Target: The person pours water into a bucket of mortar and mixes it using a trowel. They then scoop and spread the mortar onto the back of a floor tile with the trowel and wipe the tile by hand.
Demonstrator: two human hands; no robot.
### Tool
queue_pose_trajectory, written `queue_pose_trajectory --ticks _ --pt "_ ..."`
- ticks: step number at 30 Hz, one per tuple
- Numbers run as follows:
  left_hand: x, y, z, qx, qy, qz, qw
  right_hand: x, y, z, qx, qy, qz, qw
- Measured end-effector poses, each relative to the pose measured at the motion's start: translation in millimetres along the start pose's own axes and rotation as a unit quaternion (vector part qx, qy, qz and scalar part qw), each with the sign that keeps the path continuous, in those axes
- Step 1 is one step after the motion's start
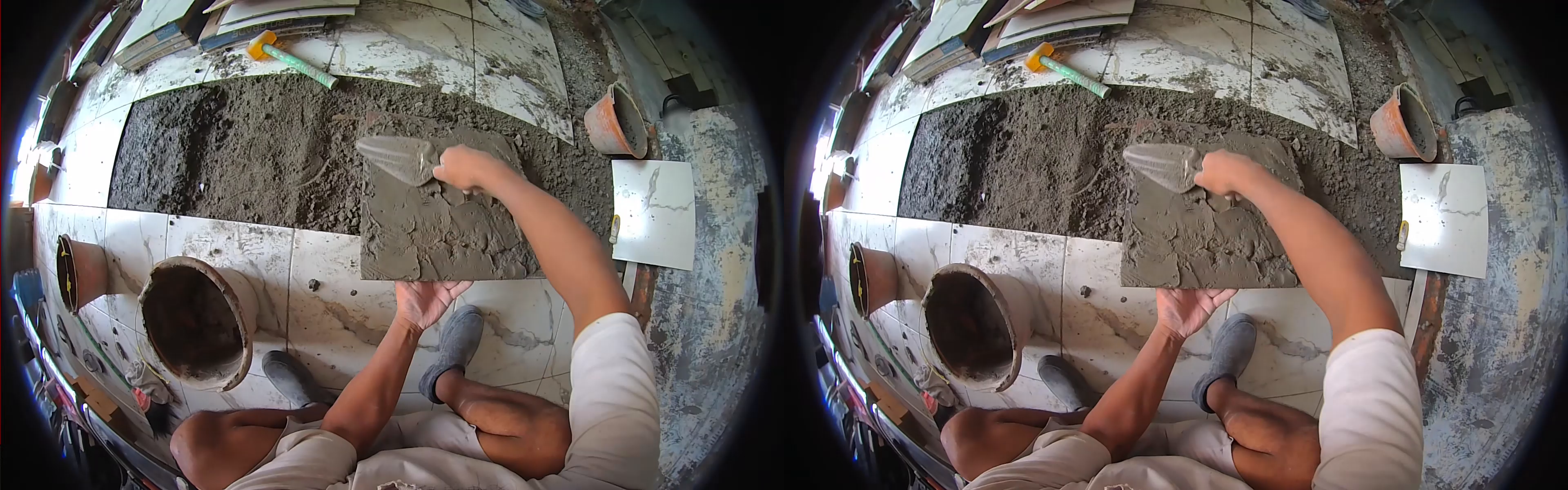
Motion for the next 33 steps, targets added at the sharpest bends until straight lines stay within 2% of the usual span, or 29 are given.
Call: queue_pose_trajectory --ticks 3,7,10,12,13,14,15,16,17,20,25,26,27,30,33 --pt "1.1 5.5 0.4 0.016 -0.001 0.003 1.0 1.5 11.7 -15.4 -0.005 -0.032 -0.012 0.999" --pt "2.5 16.8 1.1 0.027 0.003 0.035 0.999 22.5 -1.1 -32.6 0.048 -0.077 -0.055 0.994" --pt "2.6 21.2 1.6 0.028 0.001 0.037 0.999 55.4 -14.7 -22.1 0.019 -0.109 -0.09 0.99" --pt "3.8 22.1 0.4 0.048 0.005 0.029 0.998 69.5 -29.7 19.1 0.065 -0.023 -0.056 0.996" --pt "2.9 22.7 0.1 0.068 0.001 0.018 0.997 79.5 -59.8 23.8 0.102 0.008 0.013 0.995" --pt "2.2 21.7 -0.2 0.065 -0.002 0.027 0.998 74.2 -75.5 51.0 0.109 0.123 0.14 0.976" --pt "1.6 22.2 0.3 0.069 0.007 0.027 0.997 48.7 -69.1 95.0 0.073 0.026 -0.014 0.997" --pt "1.3 22.5 0.2 0.069 0.0 0.019 0.997 36.2 -76.2 119.4 0.058 -0.018 -0.062 0.996" --pt "0.9 21.0 -0.5 0.067 -0.006 0.011 0.998 30.3 -82.4 132.5 0.03 -0.012 -0.044 0.998" --pt "-2.7 22.2 -1.7 0.09 -0.004 0.02 0.996 51.9 -104.3 127.0 0.055 -0.044 -0.062 0.996" --pt "-2.7 38.8 -0.5 0.108 -0.019 0.029 0.993 77.8 -98.9 107.1 0.037 -0.07 -0.035 0.996" --pt "-3.4 39.6 0.0 0.107 -0.018 0.027 0.994 84.1 -100.9 104.5 0.057 -0.072 -0.039 0.995" --pt "-3.7 40.4 -0.1 0.109 -0.022 0.022 0.994 94.8 -103.2 99.8 0.06 -0.072 -0.04 0.995" --pt "-4.1 40.5 -2.7 0.106 -0.029 0.015 0.994 135.8 -104.3 85.0 0.087 -0.172 -0.084 0.978" --pt "-6.0 42.2 -1.4 0.108 -0.029 0.021 0.994 165.2 -117.8 88.3 0.087 -0.162 -0.08 0.98"
Point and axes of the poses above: each hand's wrist, its own z-axis away from the middle knuckle, its own y-axis out of the back of the hand, x = y × z, the point moved 1 cm from there along -z, towards the middle knuckle, and after that the axes turned 7 degrees about z, right-handed, at the moved point
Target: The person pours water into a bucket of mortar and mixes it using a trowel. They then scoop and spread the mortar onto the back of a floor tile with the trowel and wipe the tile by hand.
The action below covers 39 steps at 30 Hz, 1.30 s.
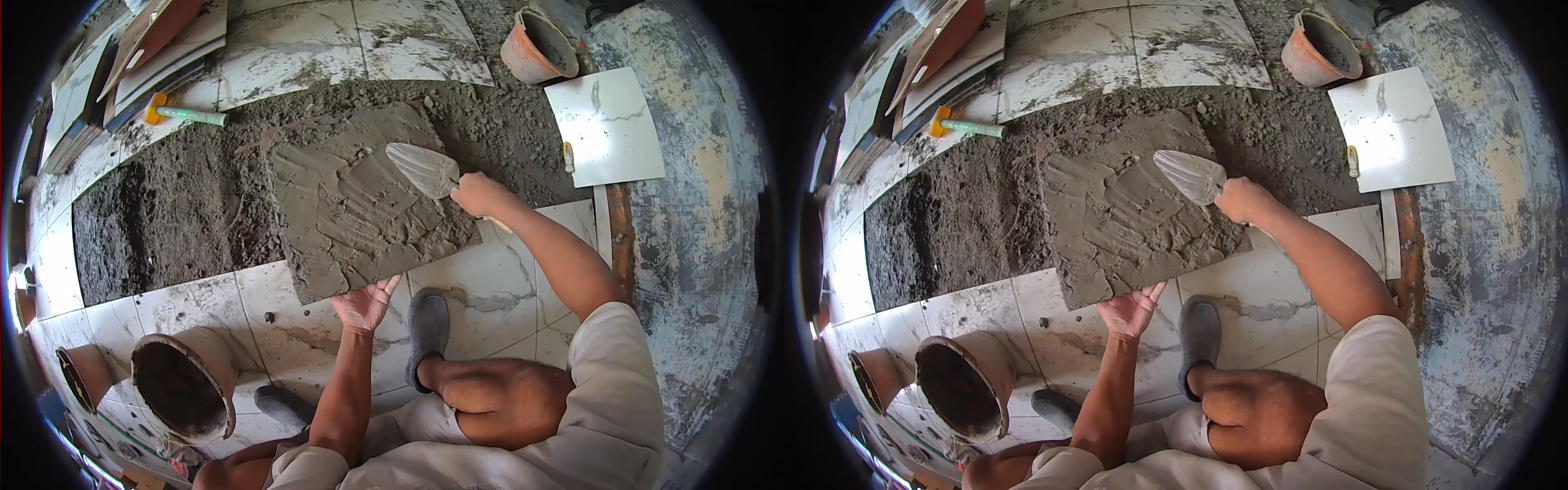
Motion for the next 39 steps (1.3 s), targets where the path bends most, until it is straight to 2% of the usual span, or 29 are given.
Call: queue_pose_trajectory --ticks 1,3,4,6,7,9,13,15,16,18,19,21,24,26,28,32,35,39 --pt "0.2 0.5 -0.6 0.005 -0.005 0.008 1.0 5.6 2.2 5.2 0.001 -0.005 -0.001 1.0" --pt "0.1 3.1 -1.5 0.008 -0.004 0.01 1.0 16.1 2.5 19.3 -0.115 -0.072 -0.103 0.985" --pt "0.0 4.0 -1.9 0.013 -0.008 0.012 1.0 24.9 -2.5 22.4 -0.115 -0.074 -0.104 0.985" --pt "-1.8 1.4 -1.1 0.013 -0.004 0.004 1.0 48.5 -22.2 25.6 -0.12 -0.102 -0.225 0.962" --pt "-2.7 0.0 -0.6 0.006 -0.005 0.003 1.0 59.1 -31.1 26.6 -0.12 -0.103 -0.227 0.961" --pt "-3.4 -0.5 -1.9 -0.004 -0.003 0.001 1.0 79.7 -45.0 28.5 -0.156 -0.124 -0.353 0.914" --pt "-3.5 -3.9 0.8 -0.009 -0.002 -0.008 1.0 101.0 -46.7 36.9 -0.147 -0.147 -0.371 0.905" --pt "-4.3 -5.7 -3.5 -0.017 -0.005 -0.012 1.0 103.3 -38.1 32.7 -0.076 -0.144 -0.377 0.912" --pt "-3.1 -2.2 -4.1 -0.014 -0.006 -0.012 1.0 98.1 -30.2 27.8 -0.078 -0.144 -0.379 0.911" --pt "-3.1 1.1 0.0 -0.002 -0.002 -0.017 1.0 76.6 -11.7 8.2 -0.121 -0.07 -0.396 0.908" --pt "-3.8 -0.7 -1.2 0.003 -0.008 -0.018 1.0 71.0 -11.1 -2.0 -0.12 -0.07 -0.4 0.906" --pt "-4.5 -5.0 -3.2 0.006 -0.015 -0.021 1.0 65.6 -13.4 -22.3 -0.104 -0.121 -0.316 0.935" --pt "-6.5 -11.2 -2.7 0.0 -0.014 -0.02 1.0 97.0 -16.6 -35.8 -0.061 -0.157 -0.268 0.949" --pt "-7.5 -14.1 -1.2 -0.021 -0.012 -0.021 0.999 106.8 -5.2 -7.5 -0.054 -0.178 -0.292 0.938" --pt "-5.6 -9.3 -2.7 -0.007 -0.011 -0.02 1.0 106.0 -10.5 31.1 -0.099 -0.127 -0.392 0.906" --pt "-7.2 -12.4 -2.4 0.003 -0.015 -0.017 1.0 60.0 -43.5 124.0 -0.15 -0.124 -0.4 0.895" --pt "-6.1 -9.4 -3.3 0.001 -0.009 -0.011 1.0 35.5 -66.9 143.8 -0.159 -0.158 -0.385 0.895" --pt "-2.6 -2.3 -0.9 0.026 -0.015 -0.007 1.0 78.3 -99.4 140.4 -0.16 -0.172 -0.391 0.89"
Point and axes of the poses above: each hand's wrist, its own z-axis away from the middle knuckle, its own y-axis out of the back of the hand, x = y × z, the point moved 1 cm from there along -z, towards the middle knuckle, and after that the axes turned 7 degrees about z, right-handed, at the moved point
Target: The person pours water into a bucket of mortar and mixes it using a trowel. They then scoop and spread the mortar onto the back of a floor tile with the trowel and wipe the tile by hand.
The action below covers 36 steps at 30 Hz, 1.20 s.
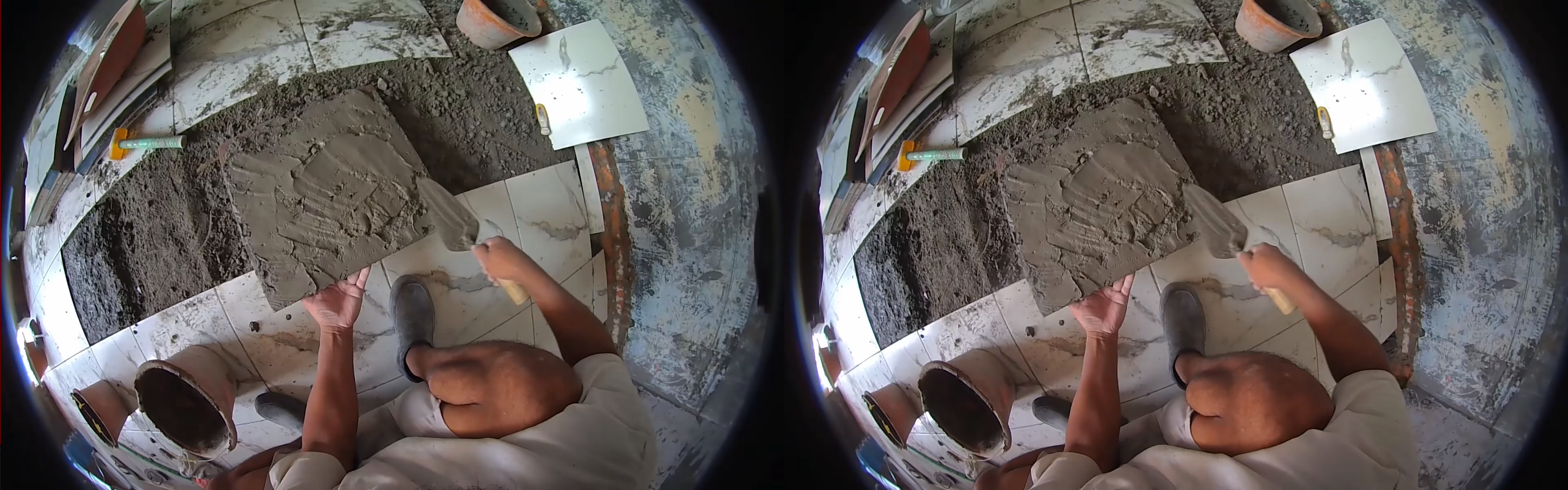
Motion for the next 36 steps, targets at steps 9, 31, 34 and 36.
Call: queue_pose_trajectory --ticks 9,31,34,36 --pt "-2.2 -3.0 -0.8 0.001 -0.003 -0.007 1.0 -21.8 48.8 14.7 -0.065 0.069 -0.011 0.995" --pt "-8.4 -8.8 0.3 -0.029 -0.005 -0.014 0.999 -23.7 45.6 13.6 -0.061 0.034 -0.022 0.997" --pt "-5.9 -4.1 -0.4 -0.015 -0.004 -0.002 1.0 -49.4 5.9 26.9 -0.046 0.049 0.074 0.995" --pt "-4.5 -0.6 -0.9 -0.022 0.006 0.004 1.0 -59.4 -10.1 27.3 0.091 0.211 0.322 0.918"
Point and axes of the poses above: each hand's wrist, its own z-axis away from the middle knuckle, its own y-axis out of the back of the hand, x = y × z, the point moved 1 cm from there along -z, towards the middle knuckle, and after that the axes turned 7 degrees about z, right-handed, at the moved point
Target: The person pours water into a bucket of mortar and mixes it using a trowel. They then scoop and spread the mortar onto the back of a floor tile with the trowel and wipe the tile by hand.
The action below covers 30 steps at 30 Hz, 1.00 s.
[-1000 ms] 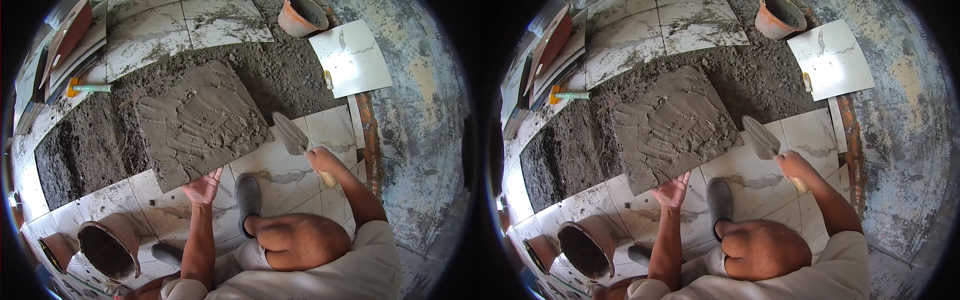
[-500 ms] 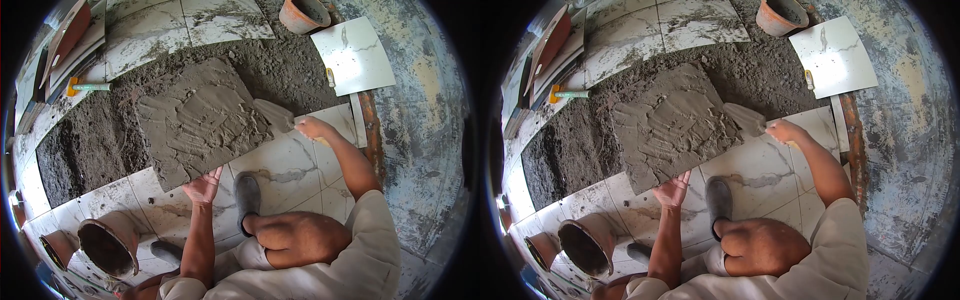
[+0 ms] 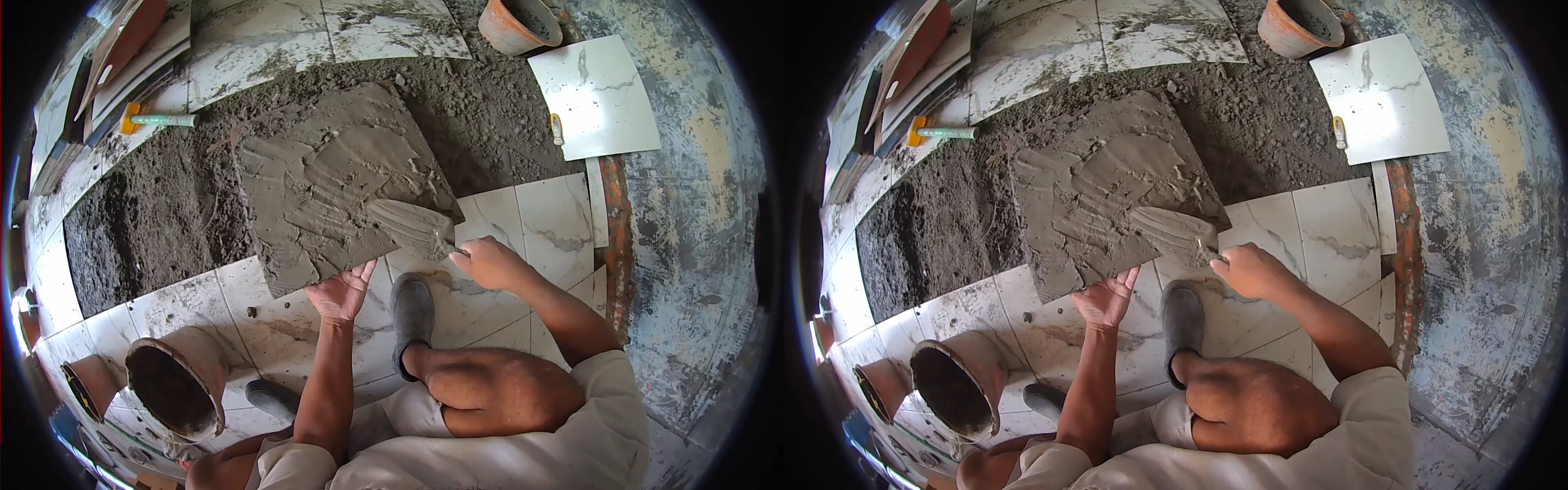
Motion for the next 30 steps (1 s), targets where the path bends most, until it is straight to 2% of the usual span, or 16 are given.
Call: queue_pose_trajectory --ticks 1,3,5,7,8,10,11,13,18,22,24,25,27,29,30 --pt "-0.3 -1.1 0.3 -0.002 -0.004 0.001 1.0 -1.7 1.9 -3.9 0.0 0.004 0.002 1.0" --pt "-1.5 -3.6 1.1 0.003 -0.008 0.003 1.0 -2.7 10.9 -18.4 -0.011 -0.049 0.002 0.999" --pt "-1.0 3.1 0.5 0.008 -0.015 0.015 1.0 17.9 18.2 -29.6 -0.003 -0.057 0.0 0.998" --pt "-1.3 10.6 -0.5 0.005 -0.014 0.017 1.0 35.4 26.7 -41.7 0.076 -0.089 0.061 0.991" --pt "-0.3 16.4 -0.5 -0.001 -0.008 0.032 0.999 35.4 34.4 -46.1 0.08 -0.082 0.065 0.991" --pt "1.8 27.0 -0.4 0.018 -0.012 0.055 0.998 34.3 45.2 -49.3 -0.006 -0.138 -0.161 0.977" --pt "2.3 31.0 -0.1 0.042 -0.008 0.074 0.996 30.9 46.3 -54.0 -0.006 -0.134 -0.16 0.978" --pt "2.5 38.2 -0.7 0.068 -0.025 0.086 0.994 18.7 45.3 -69.2 -0.023 -0.122 -0.379 0.917" --pt "1.9 46.4 -0.9 0.136 -0.064 0.098 0.984 4.5 44.9 -130.7 -0.04 -0.106 -0.484 0.867" --pt "3.6 56.9 -1.3 0.12 -0.07 0.112 0.984 -3.1 56.0 -187.9 -0.041 -0.104 -0.491 0.864" --pt "5.2 63.7 -1.4 0.124 -0.071 0.109 0.984 -7.9 62.7 -209.6 0.02 -0.087 -0.378 0.921" --pt "7.1 65.5 -1.7 0.123 -0.071 0.108 0.984 -7.3 65.4 -218.6 0.021 -0.086 -0.38 0.921" --pt "10.8 70.0 -3.1 0.177 -0.073 0.112 0.975 -6.5 70.8 -234.7 0.088 -0.04 -0.137 0.986" --pt "12.3 69.0 -3.6 0.17 -0.073 0.093 0.978 10.7 57.9 -252.3 0.114 -0.054 -0.123 0.984" --pt "13.3 68.9 -3.2 0.204 -0.072 0.075 0.973 24.1 53.6 -259.6 0.14 -0.066 -0.109 0.982"
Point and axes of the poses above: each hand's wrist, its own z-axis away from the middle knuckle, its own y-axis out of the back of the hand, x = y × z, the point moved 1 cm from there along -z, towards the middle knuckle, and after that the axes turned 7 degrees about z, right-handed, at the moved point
